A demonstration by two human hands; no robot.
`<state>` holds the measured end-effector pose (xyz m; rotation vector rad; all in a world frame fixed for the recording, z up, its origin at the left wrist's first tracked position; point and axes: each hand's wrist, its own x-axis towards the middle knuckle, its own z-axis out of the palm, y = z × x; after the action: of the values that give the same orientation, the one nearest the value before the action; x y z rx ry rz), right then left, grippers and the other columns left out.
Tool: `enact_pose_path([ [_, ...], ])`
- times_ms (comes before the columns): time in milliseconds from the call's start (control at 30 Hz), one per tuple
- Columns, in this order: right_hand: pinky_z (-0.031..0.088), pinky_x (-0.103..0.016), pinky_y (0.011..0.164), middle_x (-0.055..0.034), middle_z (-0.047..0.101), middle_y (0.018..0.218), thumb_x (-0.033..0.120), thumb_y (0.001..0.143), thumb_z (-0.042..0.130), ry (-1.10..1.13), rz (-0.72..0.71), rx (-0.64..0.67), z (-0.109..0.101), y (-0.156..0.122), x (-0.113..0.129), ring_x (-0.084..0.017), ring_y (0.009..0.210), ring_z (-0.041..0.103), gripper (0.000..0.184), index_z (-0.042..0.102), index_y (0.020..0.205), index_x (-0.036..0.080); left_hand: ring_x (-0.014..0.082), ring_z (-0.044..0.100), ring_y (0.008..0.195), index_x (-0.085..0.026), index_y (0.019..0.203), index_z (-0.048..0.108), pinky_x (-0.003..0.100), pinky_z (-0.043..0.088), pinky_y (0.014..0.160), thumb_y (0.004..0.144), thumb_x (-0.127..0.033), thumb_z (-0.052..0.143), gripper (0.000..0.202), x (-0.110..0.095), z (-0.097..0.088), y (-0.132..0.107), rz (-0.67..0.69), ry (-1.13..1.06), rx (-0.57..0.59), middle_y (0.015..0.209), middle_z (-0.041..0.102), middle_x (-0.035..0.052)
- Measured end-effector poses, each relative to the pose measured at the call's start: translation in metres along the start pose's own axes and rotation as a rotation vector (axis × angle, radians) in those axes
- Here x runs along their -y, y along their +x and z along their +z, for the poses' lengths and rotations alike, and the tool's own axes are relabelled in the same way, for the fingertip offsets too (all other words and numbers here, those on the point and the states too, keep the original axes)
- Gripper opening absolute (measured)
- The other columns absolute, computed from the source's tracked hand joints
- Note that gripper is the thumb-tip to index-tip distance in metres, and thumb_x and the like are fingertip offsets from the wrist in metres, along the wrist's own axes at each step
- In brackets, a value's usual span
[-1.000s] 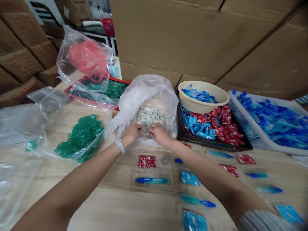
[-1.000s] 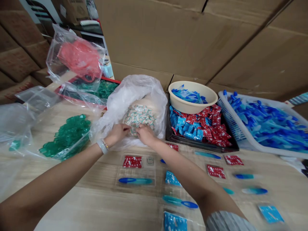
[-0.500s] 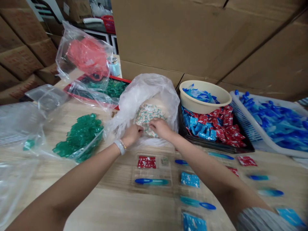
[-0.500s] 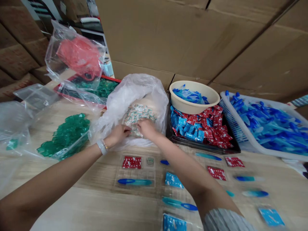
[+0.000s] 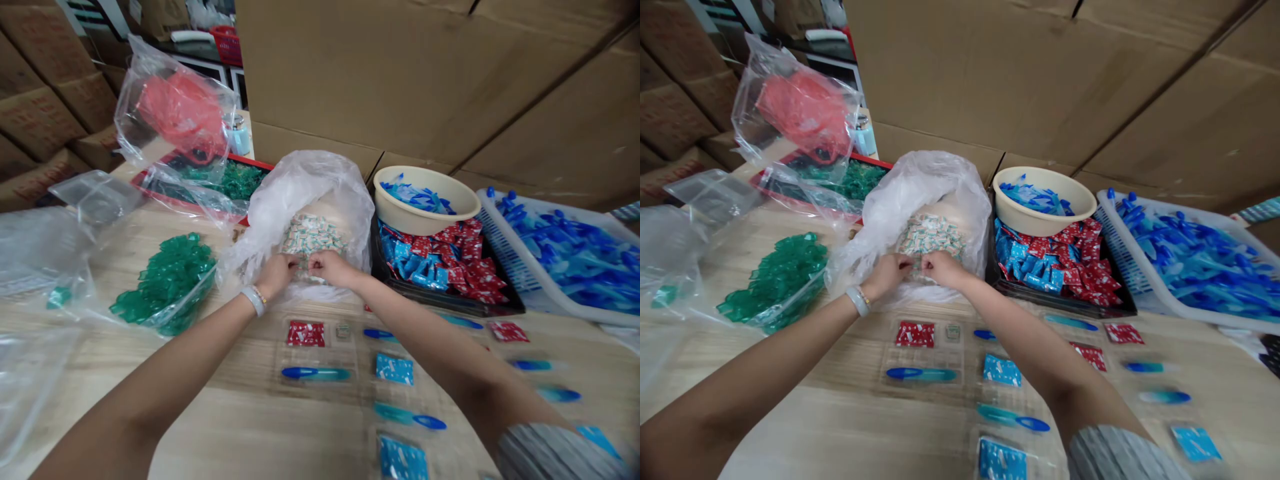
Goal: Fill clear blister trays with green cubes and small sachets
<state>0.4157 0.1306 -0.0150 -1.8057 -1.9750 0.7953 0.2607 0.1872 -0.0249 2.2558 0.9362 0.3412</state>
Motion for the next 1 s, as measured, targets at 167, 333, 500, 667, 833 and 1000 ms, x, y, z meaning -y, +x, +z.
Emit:
enact_pose_path([
  [167,0.032,-0.018,0.053,0.0036,0.053,0.058,0.010,0.070,0.052,0.107,0.063,-0.027,0.006,0.005,0.000,-0.007,0.054,0.044,0.007,0.059,0.071,0.013,0.0108,0.050,0.056,-0.014,0.079,0.067,0.020,0.036,0.055,0.069,-0.012,0.044,0.025,-0.001,-0.002,0.006,0.013,-0.052,0.096,0.063,0.061,0.0014],
  [333,0.033,-0.019,0.061,0.0008,0.055,0.065,0.008,0.071,0.050,-0.127,-0.058,-0.090,0.008,0.004,0.005,-0.010,0.063,0.048,0.011,0.059,0.070,0.014,0.0104,0.050,0.057,-0.012,0.080,0.066,0.020,0.038,0.055,0.068,-0.013,0.045,0.024,0.005,-0.001,0.008,0.028,-0.181,0.151,0.064,0.061,-0.0001],
  [500,0.035,-0.021,0.065,-0.0025,0.057,0.077,0.013,0.074,0.051,-0.272,-0.102,-0.082,0.006,0.000,0.011,-0.013,0.073,0.050,0.013,0.059,0.083,0.015,0.0141,0.055,0.065,-0.011,0.078,0.062,0.023,0.042,0.060,0.069,-0.019,0.053,0.015,0.002,0.007,0.007,0.021,-0.178,0.115,0.071,0.064,0.0030],
  [667,0.034,-0.028,0.077,-0.0067,0.056,0.092,0.017,0.074,0.053,-0.459,-0.141,-0.114,0.000,-0.008,0.014,-0.018,0.089,0.048,0.022,0.059,0.095,0.016,0.0161,0.058,0.070,-0.009,0.115,0.041,0.025,0.044,0.062,0.065,-0.013,0.057,0.053,-0.002,0.015,0.004,-0.022,-0.189,-0.087,0.078,0.063,0.0059],
  [833,0.033,-0.032,0.081,-0.0087,0.058,0.093,0.016,0.075,0.052,-0.463,-0.157,-0.085,0.004,-0.014,0.020,-0.019,0.090,0.049,0.021,0.057,0.095,0.014,0.0155,0.058,0.070,-0.006,0.113,0.041,0.025,0.045,0.063,0.063,-0.007,0.055,0.052,-0.006,0.006,0.001,-0.031,-0.310,0.071,0.077,0.063,0.0070],
  [1000,0.032,-0.032,0.082,-0.0090,0.058,0.093,0.013,0.072,0.052,-0.461,-0.152,-0.167,0.019,-0.014,0.018,-0.020,0.091,0.048,0.019,0.057,0.090,0.013,0.0163,0.058,0.077,-0.009,0.098,0.054,0.027,0.045,0.069,0.063,-0.009,0.048,0.036,0.003,-0.019,0.012,-0.085,-0.176,0.059,0.084,0.063,0.0054],
])
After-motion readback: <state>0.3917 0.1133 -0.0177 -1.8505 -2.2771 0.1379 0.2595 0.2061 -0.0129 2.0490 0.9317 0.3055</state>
